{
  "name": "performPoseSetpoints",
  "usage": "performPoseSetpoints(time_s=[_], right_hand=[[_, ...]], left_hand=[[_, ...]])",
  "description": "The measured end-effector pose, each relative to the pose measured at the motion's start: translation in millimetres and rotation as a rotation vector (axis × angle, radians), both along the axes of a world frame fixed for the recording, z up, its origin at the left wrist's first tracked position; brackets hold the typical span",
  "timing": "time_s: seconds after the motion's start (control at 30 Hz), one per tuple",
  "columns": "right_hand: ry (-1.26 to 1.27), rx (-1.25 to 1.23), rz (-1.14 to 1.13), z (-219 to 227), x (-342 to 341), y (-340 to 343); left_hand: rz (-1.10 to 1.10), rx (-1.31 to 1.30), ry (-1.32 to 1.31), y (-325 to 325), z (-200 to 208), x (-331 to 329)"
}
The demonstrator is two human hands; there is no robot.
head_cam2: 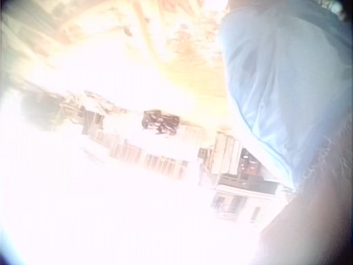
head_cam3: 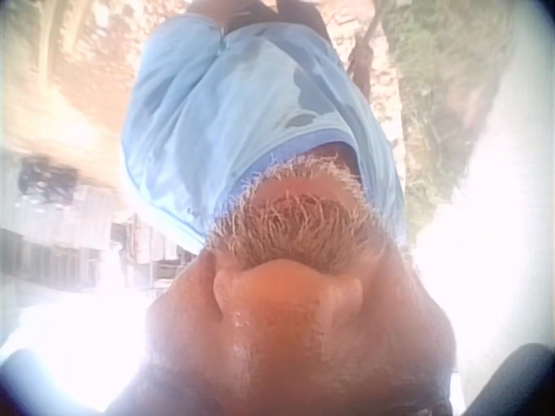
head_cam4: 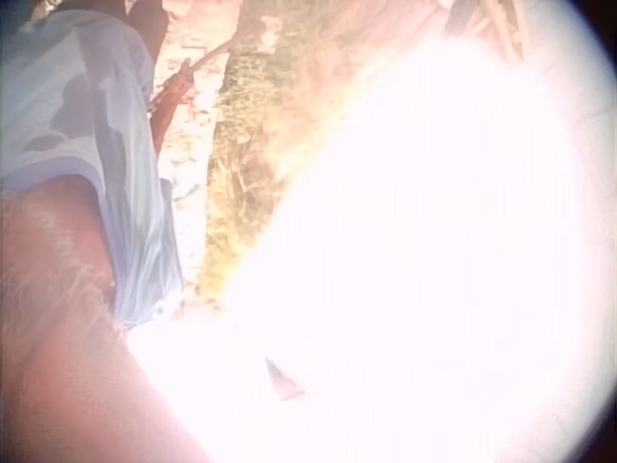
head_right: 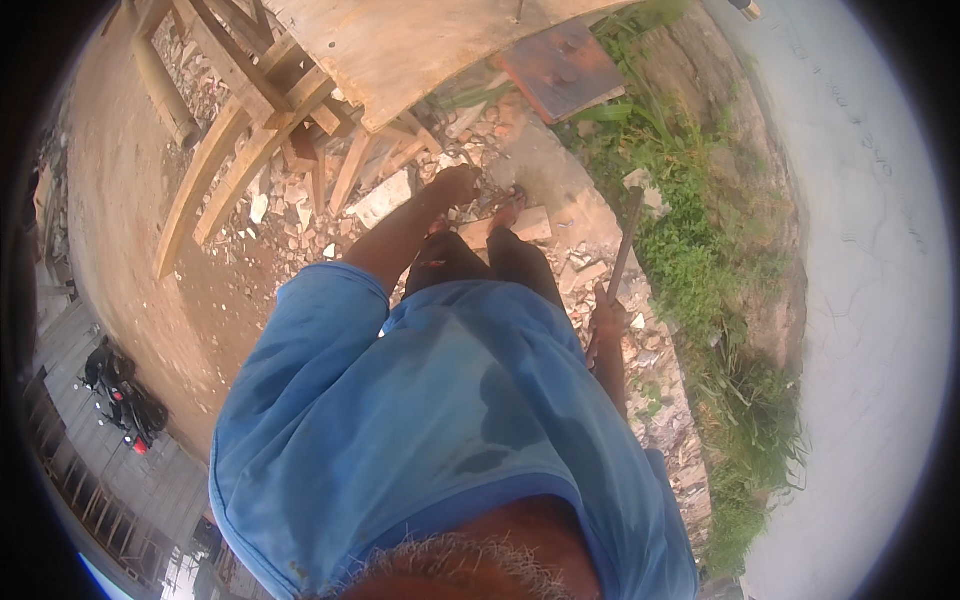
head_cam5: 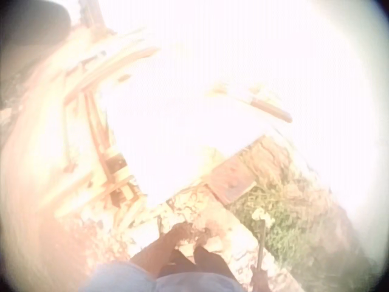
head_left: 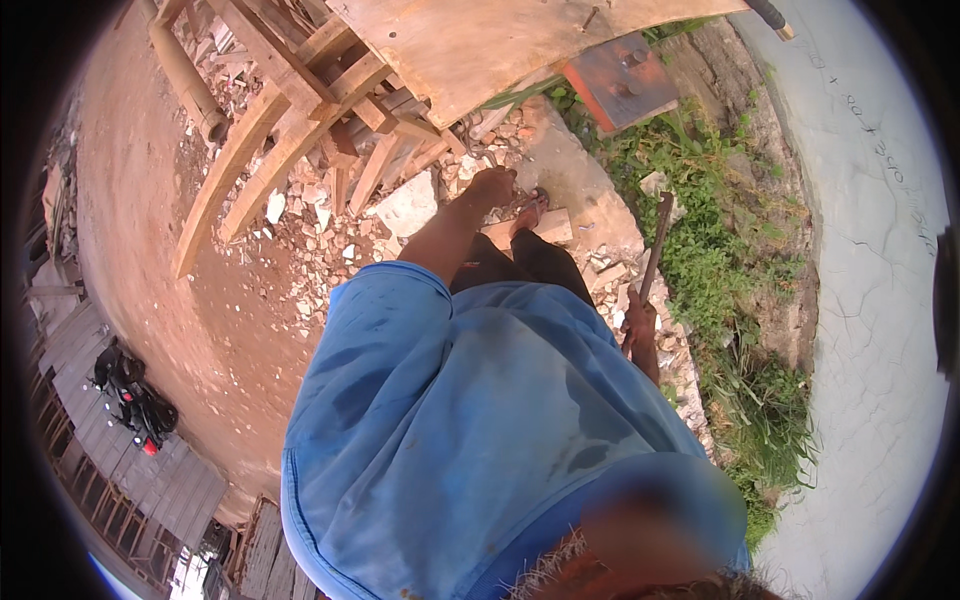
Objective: The person repeatedly bends a metal rod using a hammer and a wooden workbench. They position the rod on the bench and strike it with the hammer to create bends, repeating this process multiple times.
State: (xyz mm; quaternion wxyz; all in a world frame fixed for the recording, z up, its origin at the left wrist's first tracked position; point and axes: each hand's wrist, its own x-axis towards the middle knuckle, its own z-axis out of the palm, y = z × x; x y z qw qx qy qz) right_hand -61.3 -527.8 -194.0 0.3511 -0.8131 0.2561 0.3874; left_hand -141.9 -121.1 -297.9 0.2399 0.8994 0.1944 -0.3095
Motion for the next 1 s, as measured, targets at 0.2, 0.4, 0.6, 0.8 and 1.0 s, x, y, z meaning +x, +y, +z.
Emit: performPoseSetpoints(time_s=[0.2,0.4,0.6,0.8,1.0], right_hand=[[-0.008,0.109,0.064,-9.1,15.2,7.5],[0.015,0.205,0.199,-72.9,30.6,-16.5],[0.000,-0.120,0.787,-113.7,52.3,-16.1],[0.081,-0.020,0.490,-60.5,56.7,-29.2],[-0.011,-0.081,0.272,-25.0,37.1,-41.0]], left_hand=[[0.100,-0.520,-0.195,-40.6,30.7,-29.8],[0.265,-0.399,0.004,-50.3,88.1,-63.5],[0.133,-0.782,-0.209,10.0,246.3,-12.7],[0.289,-1.111,-0.793,143.6,390.0,36.1],[0.619,0.614,-1.062,388.8,397.5,70.0]])
